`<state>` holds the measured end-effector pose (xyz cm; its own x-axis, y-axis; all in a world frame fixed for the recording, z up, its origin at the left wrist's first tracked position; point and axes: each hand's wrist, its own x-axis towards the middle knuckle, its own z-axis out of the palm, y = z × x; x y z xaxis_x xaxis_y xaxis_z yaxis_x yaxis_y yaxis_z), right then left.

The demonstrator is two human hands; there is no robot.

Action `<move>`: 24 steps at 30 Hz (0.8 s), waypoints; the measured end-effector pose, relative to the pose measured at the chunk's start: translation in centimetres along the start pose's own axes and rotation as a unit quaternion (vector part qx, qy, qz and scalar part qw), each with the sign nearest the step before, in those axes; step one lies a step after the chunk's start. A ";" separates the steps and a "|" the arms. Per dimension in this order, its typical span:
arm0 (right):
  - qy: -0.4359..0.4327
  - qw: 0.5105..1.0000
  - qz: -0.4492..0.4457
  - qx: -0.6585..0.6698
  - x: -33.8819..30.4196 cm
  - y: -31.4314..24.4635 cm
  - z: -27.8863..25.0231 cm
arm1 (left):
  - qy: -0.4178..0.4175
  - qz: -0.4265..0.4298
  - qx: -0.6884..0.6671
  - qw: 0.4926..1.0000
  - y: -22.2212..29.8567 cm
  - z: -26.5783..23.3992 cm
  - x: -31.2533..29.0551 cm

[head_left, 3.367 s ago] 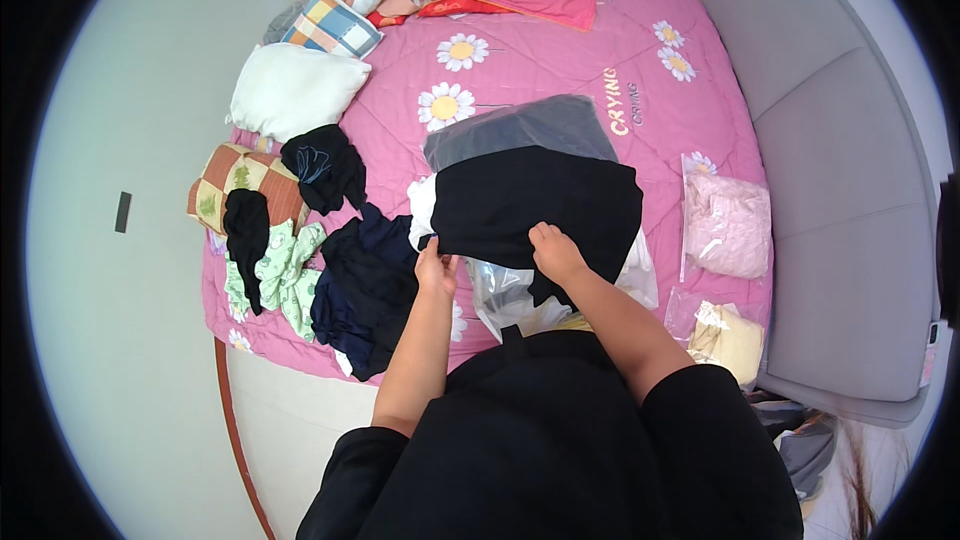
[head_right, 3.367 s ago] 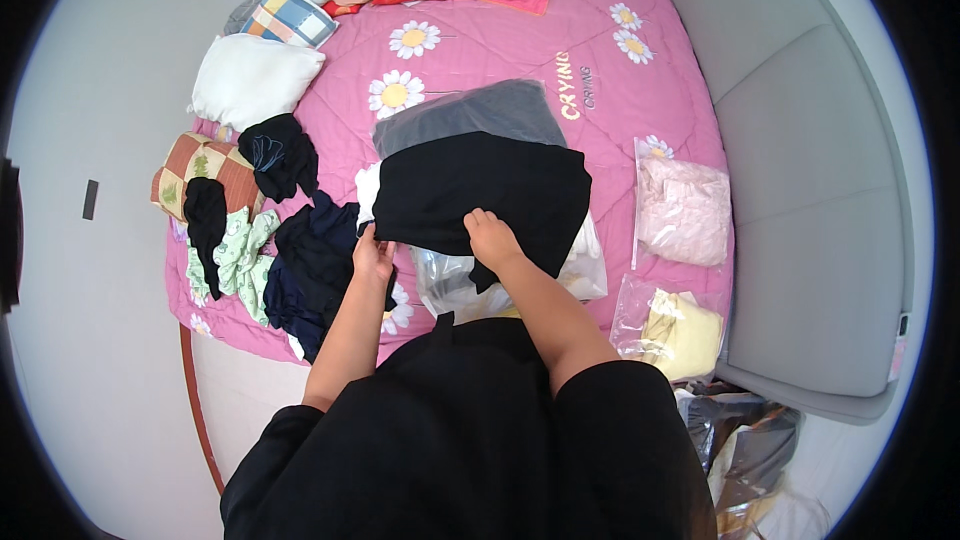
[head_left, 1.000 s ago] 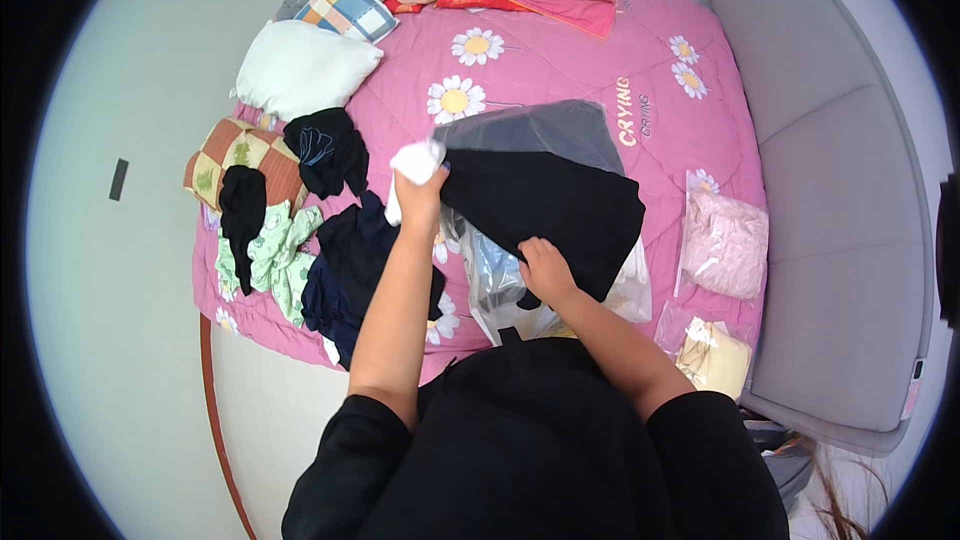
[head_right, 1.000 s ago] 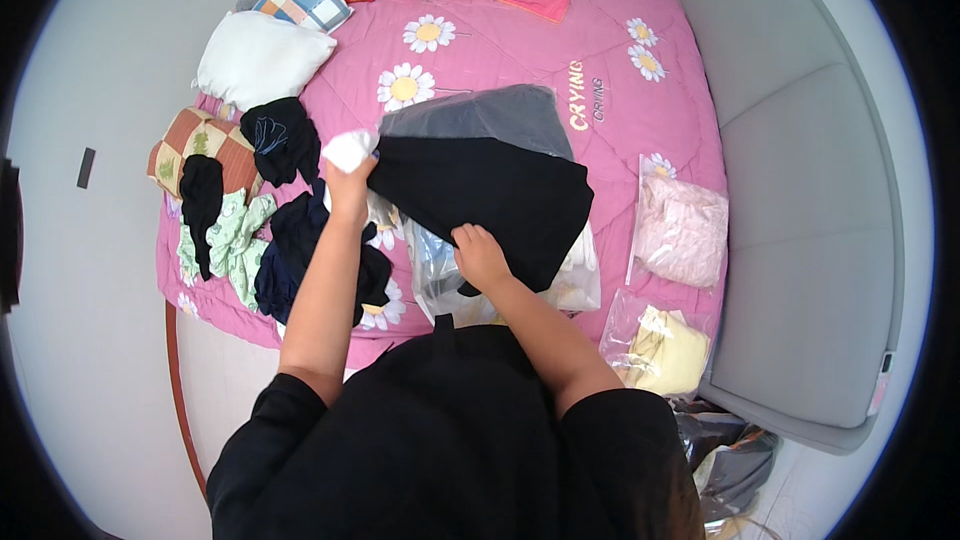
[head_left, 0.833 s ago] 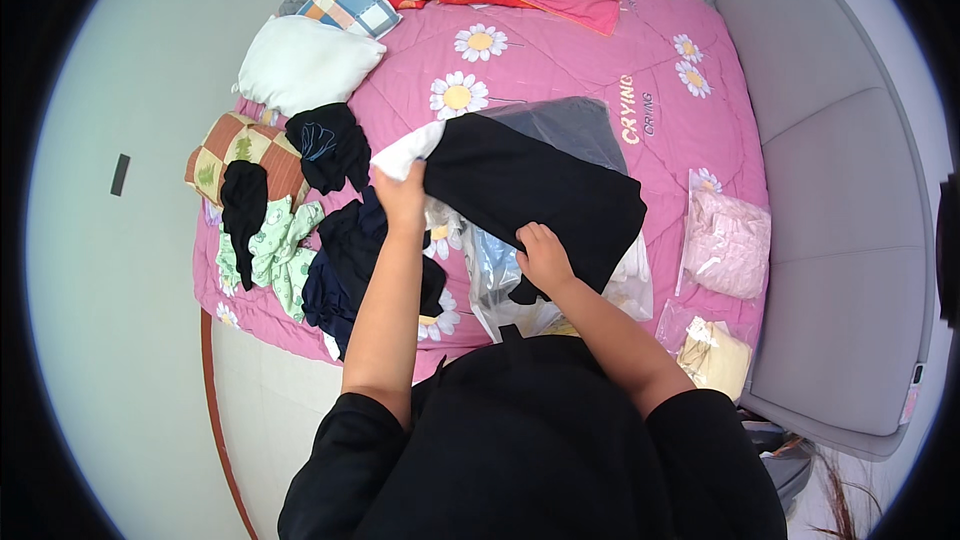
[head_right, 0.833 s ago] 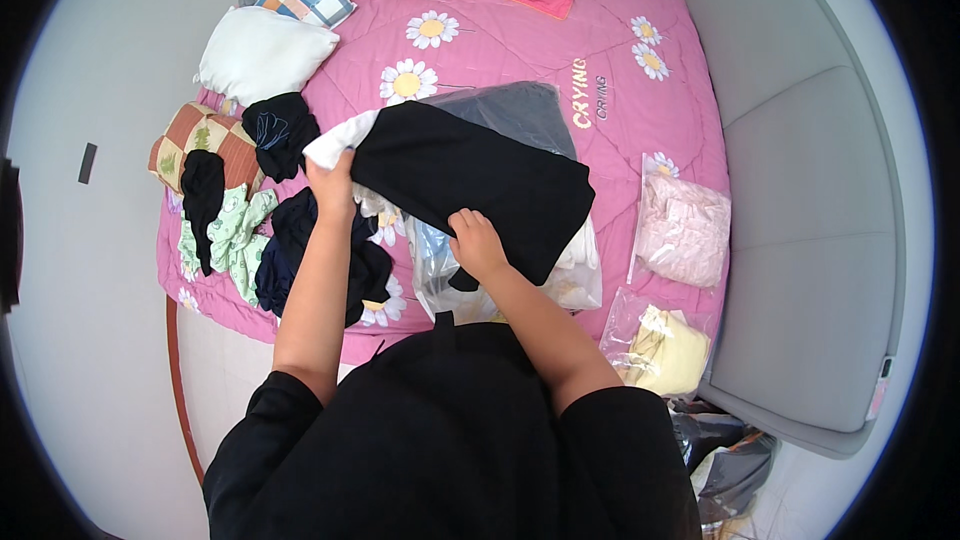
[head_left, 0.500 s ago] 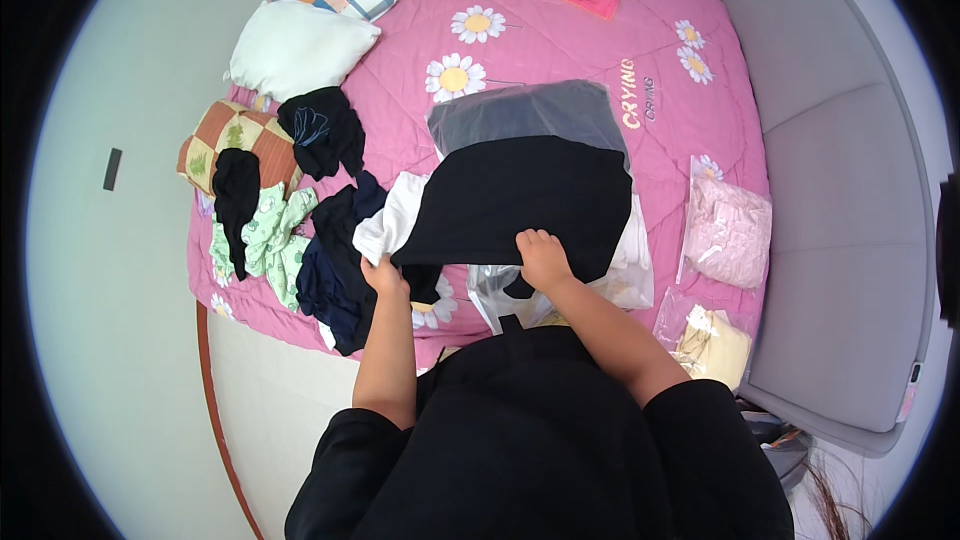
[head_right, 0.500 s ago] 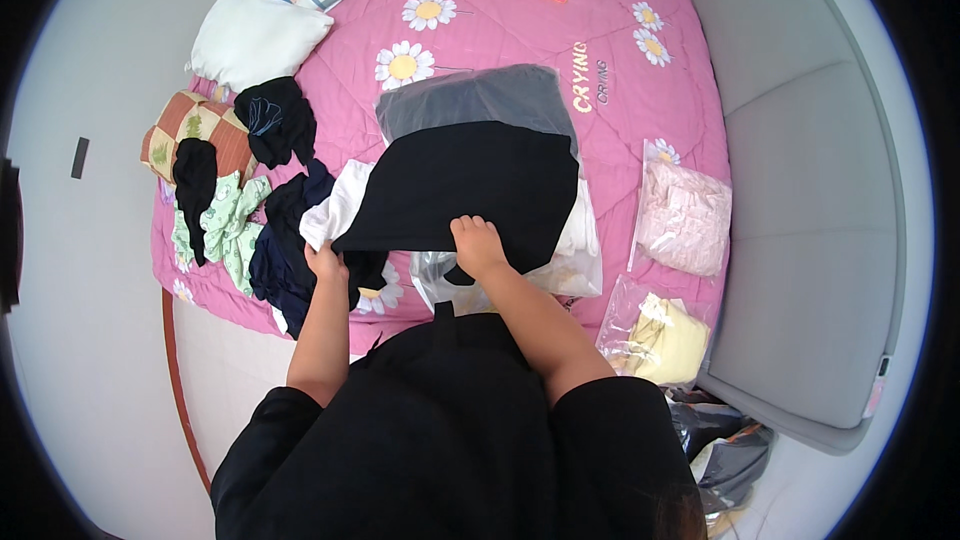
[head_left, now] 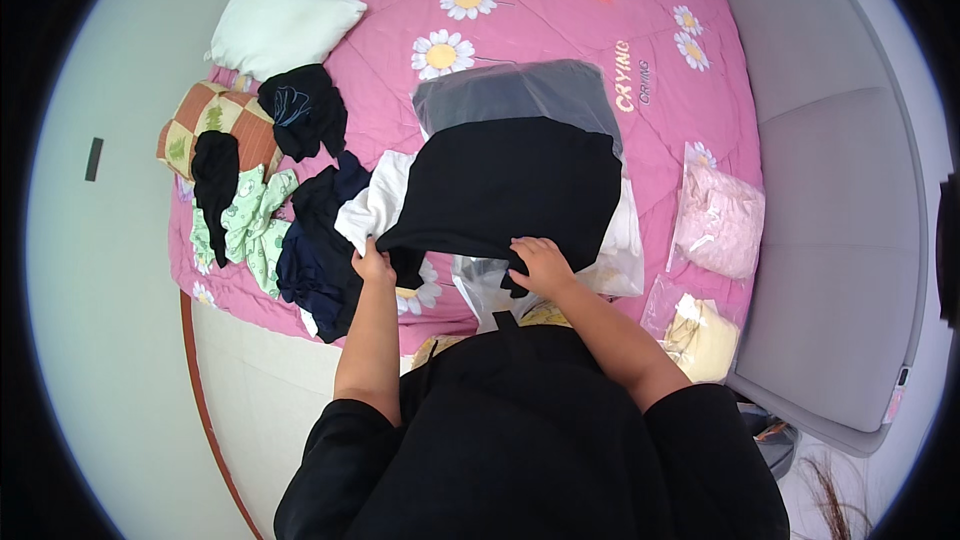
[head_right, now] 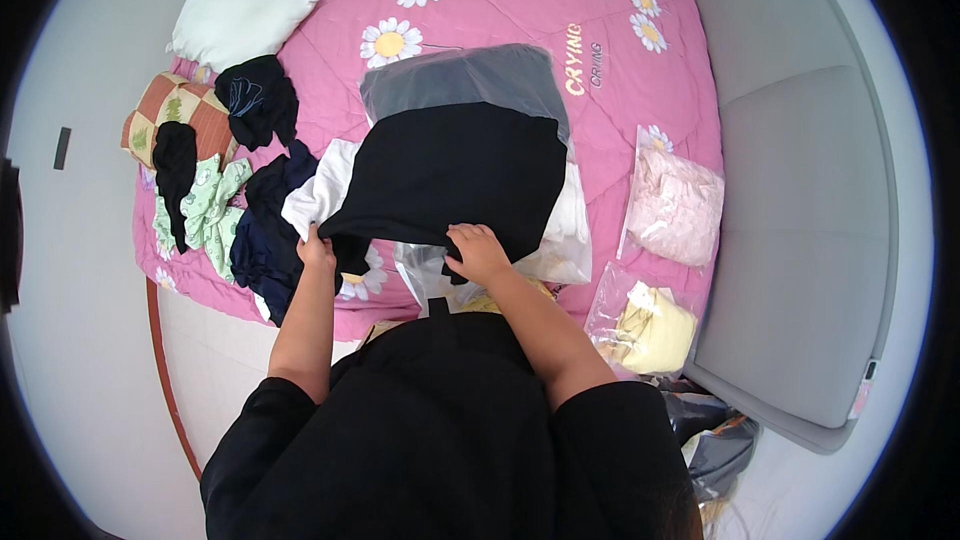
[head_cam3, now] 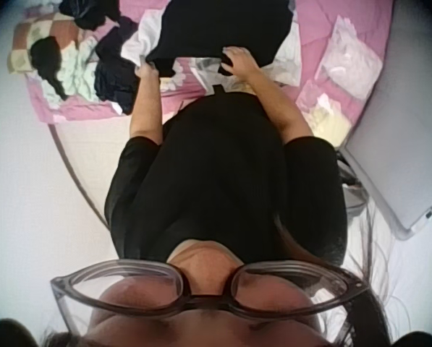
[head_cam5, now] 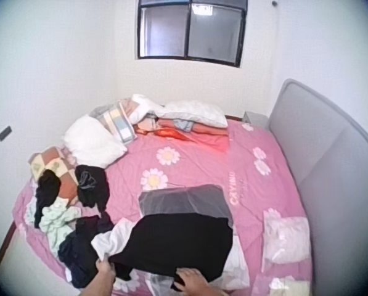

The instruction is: The person folds several shirts by hand on a bed and places them into plastic zip-lock bags one at a time.

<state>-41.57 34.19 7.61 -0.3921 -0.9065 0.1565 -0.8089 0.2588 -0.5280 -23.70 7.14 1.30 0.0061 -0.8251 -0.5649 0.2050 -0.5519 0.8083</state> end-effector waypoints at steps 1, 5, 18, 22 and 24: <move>-0.002 1.000 0.003 0.001 -0.3 0.1 -0.3 | 0.034 -0.020 -0.025 0.999 -0.5 -0.6 0.2; 0.166 0.976 0.135 0.041 -2.8 2.4 -1.3 | 0.060 -0.057 -0.082 0.993 -1.9 -2.4 0.4; 0.150 0.786 0.496 0.338 -10.6 13.2 5.0 | -0.092 -0.320 0.103 0.937 -7.5 3.4 -7.3; 0.135 0.714 0.576 0.374 -8.9 12.9 4.4 | -0.032 -0.317 0.012 0.948 -7.8 3.4 -6.7; 0.107 0.672 0.583 0.444 -8.7 12.9 3.8 | -0.053 -0.305 0.004 0.951 -8.0 2.4 -6.5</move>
<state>-46.88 44.10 -3.74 -0.6631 -0.1670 -0.7297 0.6458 0.3653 -0.6704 -27.76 16.65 -1.04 -0.2092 -0.3591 -0.9095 0.1311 -0.9320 0.3378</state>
